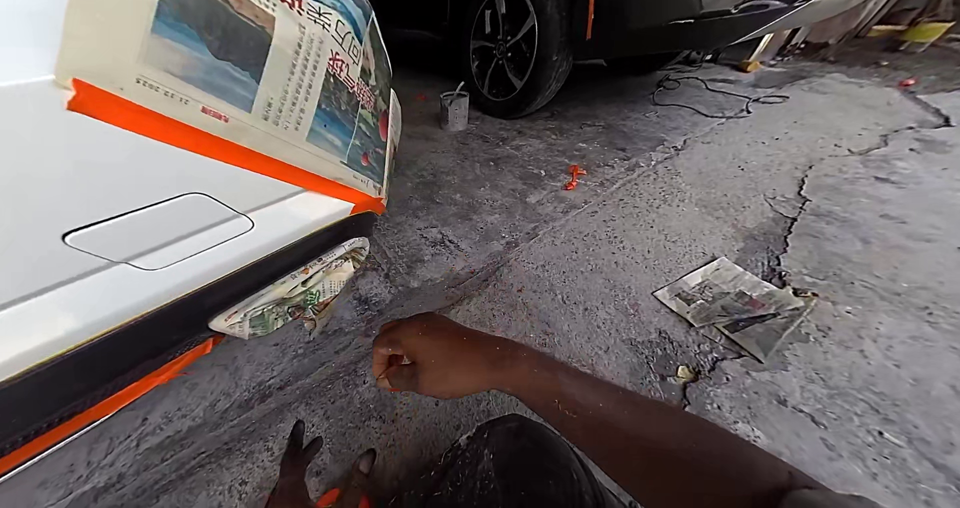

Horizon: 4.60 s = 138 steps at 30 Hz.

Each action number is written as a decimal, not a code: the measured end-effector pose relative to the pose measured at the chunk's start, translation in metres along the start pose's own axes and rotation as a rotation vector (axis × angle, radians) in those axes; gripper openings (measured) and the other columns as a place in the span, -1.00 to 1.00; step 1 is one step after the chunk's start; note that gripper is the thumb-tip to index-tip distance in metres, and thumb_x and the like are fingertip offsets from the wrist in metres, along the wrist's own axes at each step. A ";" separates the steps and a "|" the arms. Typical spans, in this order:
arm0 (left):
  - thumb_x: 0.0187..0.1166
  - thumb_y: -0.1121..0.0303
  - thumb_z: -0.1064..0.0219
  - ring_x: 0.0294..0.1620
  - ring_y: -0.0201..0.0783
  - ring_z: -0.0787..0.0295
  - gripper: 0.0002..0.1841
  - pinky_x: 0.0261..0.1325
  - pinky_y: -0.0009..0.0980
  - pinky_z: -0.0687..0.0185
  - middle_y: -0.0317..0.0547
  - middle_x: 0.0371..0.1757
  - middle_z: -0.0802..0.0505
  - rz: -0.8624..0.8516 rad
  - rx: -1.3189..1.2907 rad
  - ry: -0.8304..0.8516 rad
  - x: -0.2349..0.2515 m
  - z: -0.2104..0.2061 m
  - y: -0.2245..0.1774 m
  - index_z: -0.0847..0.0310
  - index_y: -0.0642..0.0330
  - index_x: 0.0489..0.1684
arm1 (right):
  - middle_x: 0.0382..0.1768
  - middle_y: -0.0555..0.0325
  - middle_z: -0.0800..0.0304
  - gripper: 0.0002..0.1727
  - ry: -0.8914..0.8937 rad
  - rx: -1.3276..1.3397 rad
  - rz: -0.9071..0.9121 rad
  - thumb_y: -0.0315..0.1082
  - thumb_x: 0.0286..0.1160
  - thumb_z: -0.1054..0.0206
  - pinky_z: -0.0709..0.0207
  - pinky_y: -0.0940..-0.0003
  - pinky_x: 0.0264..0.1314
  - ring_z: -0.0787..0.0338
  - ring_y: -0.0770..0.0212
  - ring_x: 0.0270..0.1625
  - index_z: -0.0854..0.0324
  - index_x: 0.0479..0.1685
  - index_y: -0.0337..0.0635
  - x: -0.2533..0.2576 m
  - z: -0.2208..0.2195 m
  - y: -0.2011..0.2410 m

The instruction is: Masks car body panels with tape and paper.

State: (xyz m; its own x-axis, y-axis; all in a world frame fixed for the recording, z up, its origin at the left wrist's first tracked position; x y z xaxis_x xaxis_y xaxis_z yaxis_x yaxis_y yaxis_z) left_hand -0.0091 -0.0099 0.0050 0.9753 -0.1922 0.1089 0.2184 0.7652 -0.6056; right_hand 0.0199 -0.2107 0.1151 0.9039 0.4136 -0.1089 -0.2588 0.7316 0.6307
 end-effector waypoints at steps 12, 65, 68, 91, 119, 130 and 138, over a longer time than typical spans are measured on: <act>0.64 0.23 -0.27 -0.48 -0.43 -0.65 -0.78 -0.40 -0.44 -0.53 -0.34 -0.47 -0.78 -0.123 -0.387 0.114 0.116 -0.024 -0.025 -0.79 0.06 -0.34 | -0.30 0.07 -0.75 -0.85 -0.356 0.522 -0.074 -0.33 0.68 -0.36 -0.57 0.29 -0.27 -0.68 0.25 -0.34 -0.73 -0.11 -0.25 0.049 0.017 -0.056; 0.61 0.36 -0.42 -0.17 -0.09 -0.82 -0.58 -0.20 -0.23 -0.79 0.13 0.09 -0.77 0.678 -1.489 -0.383 0.181 -0.011 0.048 -0.47 0.22 0.39 | 0.09 -0.04 -0.70 -0.39 -0.885 1.092 -0.088 -0.54 0.56 -0.30 -0.77 0.06 0.12 -0.82 0.06 0.11 -0.25 0.61 -0.11 0.106 0.012 -0.068; 0.58 0.50 -0.39 -0.26 -0.11 -0.85 -0.56 -0.27 -0.29 -0.83 0.11 0.04 -0.79 0.619 -1.679 -0.366 0.179 -0.012 0.048 -0.43 0.20 0.43 | 0.13 -0.07 -0.72 -0.36 -0.891 1.018 -0.103 -0.51 0.58 -0.31 -0.78 0.09 0.11 -0.84 0.05 0.12 -0.23 0.65 -0.10 0.106 0.012 -0.068; 0.80 0.50 0.00 -0.07 -0.26 -0.82 -0.81 0.09 -0.22 -0.78 -0.15 -0.12 -0.83 0.187 -1.867 -0.252 0.235 -0.011 0.041 -0.54 0.12 0.06 | 0.27 0.05 -0.65 -0.44 -0.898 1.271 0.074 -0.52 0.58 -0.23 -0.71 0.02 0.30 -0.77 0.09 0.23 -0.31 0.57 0.01 0.104 0.000 -0.046; 0.82 0.60 0.36 -0.04 -0.46 -0.62 -0.72 0.05 -0.55 -0.64 -0.05 -0.04 -0.63 0.293 -1.570 -0.373 0.208 -0.014 -0.004 -0.22 0.46 0.25 | 0.10 -0.04 -0.66 -0.28 -0.915 1.567 -0.120 -0.61 0.30 -0.30 -0.70 0.25 0.12 -0.76 0.20 0.01 -0.19 0.58 -0.26 0.109 -0.012 -0.062; 0.94 0.23 0.39 0.00 -0.24 -0.77 -0.58 0.02 -0.28 -0.72 -0.04 0.11 -0.72 0.531 -1.247 -0.241 0.201 -0.024 0.022 -0.25 0.26 0.44 | 0.08 -0.08 -0.65 -0.25 -0.846 1.766 -0.250 -0.56 0.43 -0.34 -0.69 0.12 0.09 -0.76 0.08 0.03 -0.08 0.63 -0.20 0.114 -0.024 -0.068; 0.85 0.38 0.05 -0.39 -0.31 -0.84 -0.73 -0.39 -0.40 -0.78 -0.14 -0.24 -0.87 0.394 -0.757 -0.018 0.122 -0.009 0.034 -0.53 0.30 0.20 | 0.18 -0.11 -0.59 -0.19 -0.798 1.842 -0.336 -0.60 0.41 -0.37 -0.60 0.08 0.06 -0.67 0.04 0.06 -0.10 0.70 -0.15 0.109 -0.032 -0.072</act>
State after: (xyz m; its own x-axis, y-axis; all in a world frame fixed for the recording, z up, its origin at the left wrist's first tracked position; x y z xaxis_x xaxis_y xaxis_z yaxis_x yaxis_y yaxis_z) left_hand 0.1169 -0.0126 -0.0095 0.9773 0.0168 -0.2114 -0.2114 0.1564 -0.9648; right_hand 0.1263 -0.2004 0.0330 0.8840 -0.2514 -0.3942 0.0348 -0.8054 0.5917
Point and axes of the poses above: each hand's wrist, its own x-axis towards the middle knuckle, its own z-axis out of the back of the hand, y = z × x, the point moved 9 cm from there along x, towards the middle knuckle
